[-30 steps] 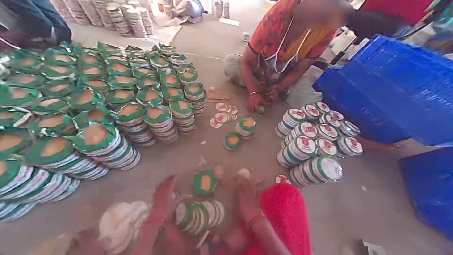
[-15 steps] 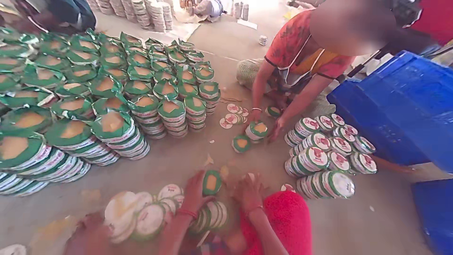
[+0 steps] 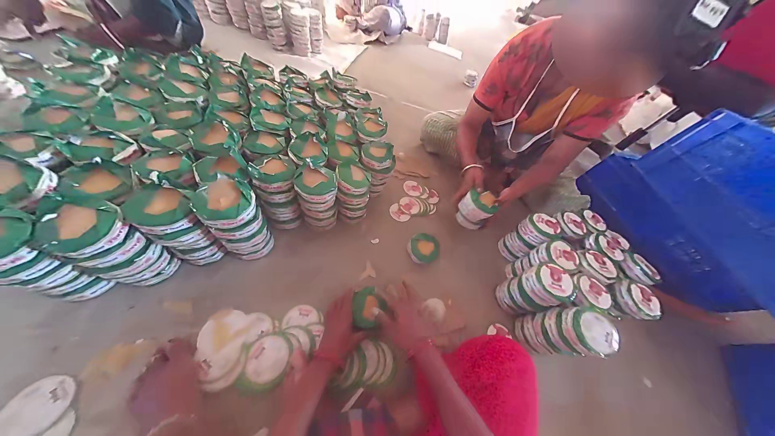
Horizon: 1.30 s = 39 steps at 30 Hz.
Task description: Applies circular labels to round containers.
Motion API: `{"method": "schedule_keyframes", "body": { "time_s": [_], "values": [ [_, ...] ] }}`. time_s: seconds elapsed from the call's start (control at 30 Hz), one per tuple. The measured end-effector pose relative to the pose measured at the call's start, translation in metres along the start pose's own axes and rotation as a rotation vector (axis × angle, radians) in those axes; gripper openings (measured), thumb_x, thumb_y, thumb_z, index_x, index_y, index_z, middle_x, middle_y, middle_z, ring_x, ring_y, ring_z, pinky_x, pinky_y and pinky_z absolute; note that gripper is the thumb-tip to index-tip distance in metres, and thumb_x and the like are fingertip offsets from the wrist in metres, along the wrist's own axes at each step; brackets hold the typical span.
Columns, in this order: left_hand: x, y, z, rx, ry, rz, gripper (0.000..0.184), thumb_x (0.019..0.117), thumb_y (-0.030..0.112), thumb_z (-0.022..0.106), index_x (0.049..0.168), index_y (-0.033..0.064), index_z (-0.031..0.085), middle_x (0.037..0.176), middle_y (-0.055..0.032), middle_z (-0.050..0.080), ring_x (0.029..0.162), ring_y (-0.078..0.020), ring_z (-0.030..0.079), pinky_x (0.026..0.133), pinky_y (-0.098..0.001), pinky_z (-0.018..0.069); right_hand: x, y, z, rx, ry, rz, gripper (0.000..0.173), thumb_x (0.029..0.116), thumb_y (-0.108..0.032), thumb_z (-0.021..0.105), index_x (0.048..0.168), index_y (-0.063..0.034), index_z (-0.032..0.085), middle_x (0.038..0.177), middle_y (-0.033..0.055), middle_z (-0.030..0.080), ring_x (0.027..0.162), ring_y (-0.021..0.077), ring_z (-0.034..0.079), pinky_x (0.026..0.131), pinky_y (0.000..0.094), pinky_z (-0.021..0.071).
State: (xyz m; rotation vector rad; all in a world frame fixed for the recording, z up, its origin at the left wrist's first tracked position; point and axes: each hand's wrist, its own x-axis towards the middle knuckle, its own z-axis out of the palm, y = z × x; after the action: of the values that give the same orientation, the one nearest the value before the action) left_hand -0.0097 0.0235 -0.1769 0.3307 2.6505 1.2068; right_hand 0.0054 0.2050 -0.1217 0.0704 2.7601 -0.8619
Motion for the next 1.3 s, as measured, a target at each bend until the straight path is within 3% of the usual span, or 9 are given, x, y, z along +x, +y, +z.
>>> {"method": "schedule_keyframes", "body": {
  "time_s": [0.2,0.3,0.4,0.5,0.67,0.8,1.03,1.2,1.3],
  "values": [
    [-0.001,0.002,-0.001,0.038,-0.028,-0.022,0.102,0.0747,0.022,0.089,0.156,-0.0033,0.033,0.152,-0.0272,0.046,0.139,-0.0503,0.042,0.113,-0.064,0.034,-0.012,0.004,0.001,-0.096,-0.029,0.091,0.062,0.0946,-0.063,0.057,0.142,-0.0229,0.061,0.166,0.0108,0.032,0.156,0.0428,0.011,0.122,0.0665,0.0141],
    [0.0,0.001,-0.002,0.055,-0.033,-0.031,0.105,0.0742,0.024,0.09,0.157,-0.0023,0.031,0.153,-0.0256,0.045,0.14,-0.048,0.042,0.115,-0.062,0.0331,-0.026,0.012,0.004,0.07,0.046,0.032,0.05,0.0986,-0.05,0.057,0.133,-0.0155,0.068,0.16,0.0197,0.039,0.153,0.0479,0.019,0.122,0.0664,0.0159],
    [-0.003,0.003,-0.006,0.055,-0.033,-0.095,0.109,0.0709,0.024,0.092,0.157,-0.0027,0.03,0.153,-0.0273,0.044,0.139,-0.0484,0.043,0.115,-0.0607,0.0341,-0.037,0.015,0.016,0.221,0.066,0.019,0.049,0.1025,-0.041,0.05,0.14,-0.0122,0.064,0.16,0.0252,0.036,0.152,0.0504,0.02,0.124,0.0625,0.0142],
    [-0.006,0.001,-0.009,0.008,-0.022,-0.136,0.11,0.0703,0.017,0.089,0.159,-0.0012,0.027,0.153,-0.0276,0.043,0.139,-0.0504,0.04,0.113,-0.0634,0.0336,-0.042,0.016,0.027,0.124,-0.05,0.072,0.063,0.1006,-0.055,0.047,0.152,-0.0194,0.051,0.169,0.0187,0.022,0.156,0.0483,0.005,0.125,0.0637,0.0059],
    [-0.007,0.0,-0.014,-0.091,0.02,-0.133,0.091,0.0746,-0.007,0.068,0.157,-0.0032,0.029,0.151,-0.0274,0.045,0.138,-0.051,0.04,0.113,-0.0644,0.0313,-0.052,-0.003,0.035,0.144,-0.022,-0.033,0.059,0.0985,-0.051,0.052,0.146,-0.0176,0.059,0.169,0.019,0.021,0.156,0.0487,0.005,0.124,0.0654,0.0068],
    [-0.005,-0.009,-0.016,-0.205,0.173,-0.146,0.081,0.0752,-0.016,0.057,0.152,-0.0069,0.036,0.148,-0.0262,0.05,0.138,-0.0474,0.043,0.115,-0.0608,0.029,-0.049,-0.023,0.039,-0.06,-0.154,-0.023,0.069,0.0959,-0.062,0.053,0.156,-0.0275,0.046,0.172,0.0076,0.015,0.157,0.045,-0.003,0.121,0.0702,0.007],
    [-0.004,-0.025,-0.018,-0.445,0.412,-0.206,0.066,0.083,-0.012,0.047,0.149,-0.0051,0.042,0.14,-0.0245,0.056,0.126,-0.0401,0.054,0.102,-0.0546,0.045,-0.027,-0.046,0.031,-0.274,-0.142,-0.087,0.07,0.0931,-0.07,0.052,0.152,-0.0328,0.05,0.172,-0.0012,0.017,0.159,0.037,-0.001,0.123,0.0663,0.002],
    [-0.007,-0.022,-0.019,-0.471,0.488,-0.231,0.059,0.0868,-0.009,0.044,0.145,-0.0057,0.045,0.137,-0.023,0.059,0.122,-0.0369,0.057,0.097,-0.051,0.0471,0.002,-0.039,0.025,-0.354,-0.07,-0.051,0.073,0.0957,-0.068,0.05,0.157,-0.0281,0.044,0.171,0.0014,0.019,0.158,0.0399,0.0,0.121,0.0697,-0.0006],
    [-0.001,-0.023,-0.027,-0.522,0.551,-0.247,0.057,0.0876,-0.008,0.046,0.145,-0.0042,0.047,0.137,-0.0219,0.059,0.12,-0.034,0.058,0.093,-0.0472,0.0494,0.011,-0.046,0.018,-0.342,-0.111,-0.086,0.064,0.0965,-0.067,0.05,0.15,-0.0307,0.054,0.17,0.0004,0.024,0.158,0.0393,0.001,0.121,0.0705,-0.0014]
  ]
}}
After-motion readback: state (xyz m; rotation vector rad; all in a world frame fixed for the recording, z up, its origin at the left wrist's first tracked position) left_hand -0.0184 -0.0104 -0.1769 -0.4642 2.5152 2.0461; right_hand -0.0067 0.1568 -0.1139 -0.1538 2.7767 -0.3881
